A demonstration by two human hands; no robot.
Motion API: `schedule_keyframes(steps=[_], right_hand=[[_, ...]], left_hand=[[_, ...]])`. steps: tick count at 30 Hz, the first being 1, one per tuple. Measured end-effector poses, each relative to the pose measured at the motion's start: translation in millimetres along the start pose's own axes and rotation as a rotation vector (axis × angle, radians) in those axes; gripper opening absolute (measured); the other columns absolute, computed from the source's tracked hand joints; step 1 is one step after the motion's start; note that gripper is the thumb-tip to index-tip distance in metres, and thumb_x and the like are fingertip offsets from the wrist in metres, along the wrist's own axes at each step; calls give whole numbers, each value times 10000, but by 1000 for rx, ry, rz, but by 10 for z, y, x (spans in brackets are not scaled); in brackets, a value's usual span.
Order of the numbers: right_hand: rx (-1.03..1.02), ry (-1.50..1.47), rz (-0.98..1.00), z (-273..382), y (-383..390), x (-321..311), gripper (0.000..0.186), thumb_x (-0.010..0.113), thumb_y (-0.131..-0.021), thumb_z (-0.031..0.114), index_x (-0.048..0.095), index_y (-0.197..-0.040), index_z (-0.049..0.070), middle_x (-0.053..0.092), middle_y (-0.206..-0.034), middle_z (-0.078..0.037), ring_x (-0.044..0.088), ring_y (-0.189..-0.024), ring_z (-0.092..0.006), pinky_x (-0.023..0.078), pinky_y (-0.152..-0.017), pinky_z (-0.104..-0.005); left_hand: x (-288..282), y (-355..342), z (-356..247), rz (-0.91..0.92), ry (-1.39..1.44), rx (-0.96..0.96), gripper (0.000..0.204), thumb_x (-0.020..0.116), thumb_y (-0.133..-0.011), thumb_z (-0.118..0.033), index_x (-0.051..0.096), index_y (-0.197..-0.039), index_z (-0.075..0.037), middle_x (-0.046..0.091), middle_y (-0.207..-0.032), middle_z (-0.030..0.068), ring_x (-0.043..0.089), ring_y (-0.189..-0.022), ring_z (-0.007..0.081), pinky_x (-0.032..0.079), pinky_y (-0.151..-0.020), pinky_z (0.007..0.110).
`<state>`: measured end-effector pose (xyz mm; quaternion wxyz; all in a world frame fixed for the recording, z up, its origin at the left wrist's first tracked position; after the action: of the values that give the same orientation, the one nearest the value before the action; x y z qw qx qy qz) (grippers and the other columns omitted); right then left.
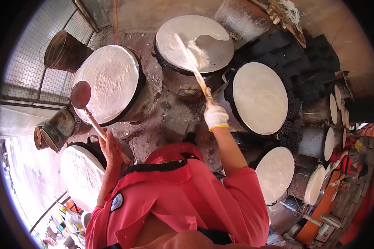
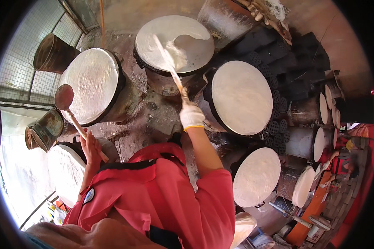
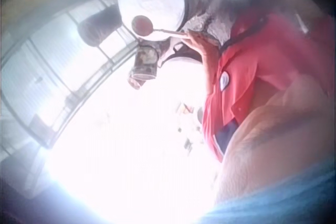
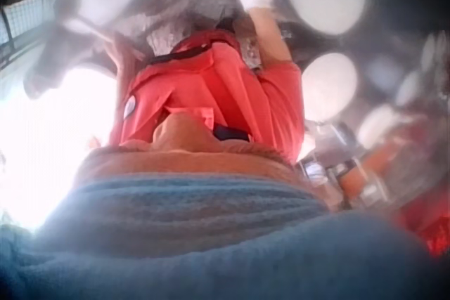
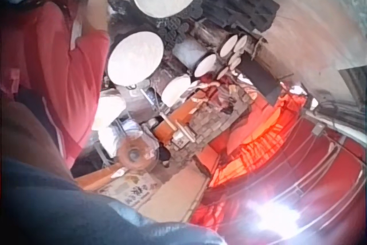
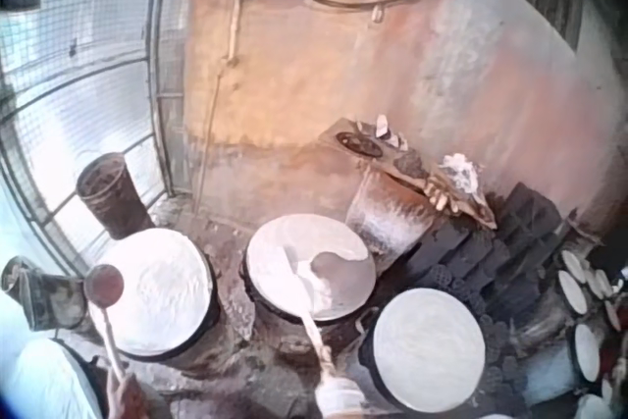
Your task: The person ladles batter from a large basin onto hot griddles, spreads it across the cooking surfaces using a wooden tool, and peels the cooked flatbreads off the griddles by hand to stack them.
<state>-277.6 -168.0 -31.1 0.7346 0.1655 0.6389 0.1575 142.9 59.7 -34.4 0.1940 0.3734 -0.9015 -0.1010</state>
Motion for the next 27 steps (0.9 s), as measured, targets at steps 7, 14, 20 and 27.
schedule_keyframes(steps=[7,14,20,27], right_hand=[[166,-310,-12,-668,-187,-438,578,452,-1019,298,275,-1568,341,708,-1035,-205,694,-999,-359,542,-854,-473],[-110,-300,-165,-820,132,267,574,557,-994,321,361,-1530,386,693,-990,-244,673,-809,-416,547,-721,-525],[79,-293,-269,-1177,-328,-270,429,515,-1009,355,518,-1438,343,680,-1143,-228,665,-969,-415,546,-830,-500],[-8,-448,-171,-1147,-9,169,589,495,-1010,368,288,-1561,376,677,-1136,-244,675,-964,-446,552,-859,-480]], left_hand=[[50,119,28,4,32,7,297,562,-1023,-167,458,-1301,-155,371,-658,-52,335,-454,41,284,-368,215],[311,314,44,-13,24,18,292,558,-1024,-155,442,-1293,-158,388,-662,-45,345,-456,45,298,-372,217],[868,385,138,63,31,9,290,569,-1023,-171,442,-1282,-148,412,-692,-35,357,-466,53,308,-382,223],[1240,494,219,78,-9,-4,288,572,-1020,-170,446,-1278,-150,393,-672,-42,352,-473,50,308,-391,220]])
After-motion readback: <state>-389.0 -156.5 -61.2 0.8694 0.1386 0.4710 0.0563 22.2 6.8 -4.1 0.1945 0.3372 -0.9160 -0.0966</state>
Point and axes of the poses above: each hand's wrist, its own y-axis away from the middle knuckle, its own x-axis out of the palm, z = x × y, the point moved 9 cm from there along -y, towards the middle knuckle
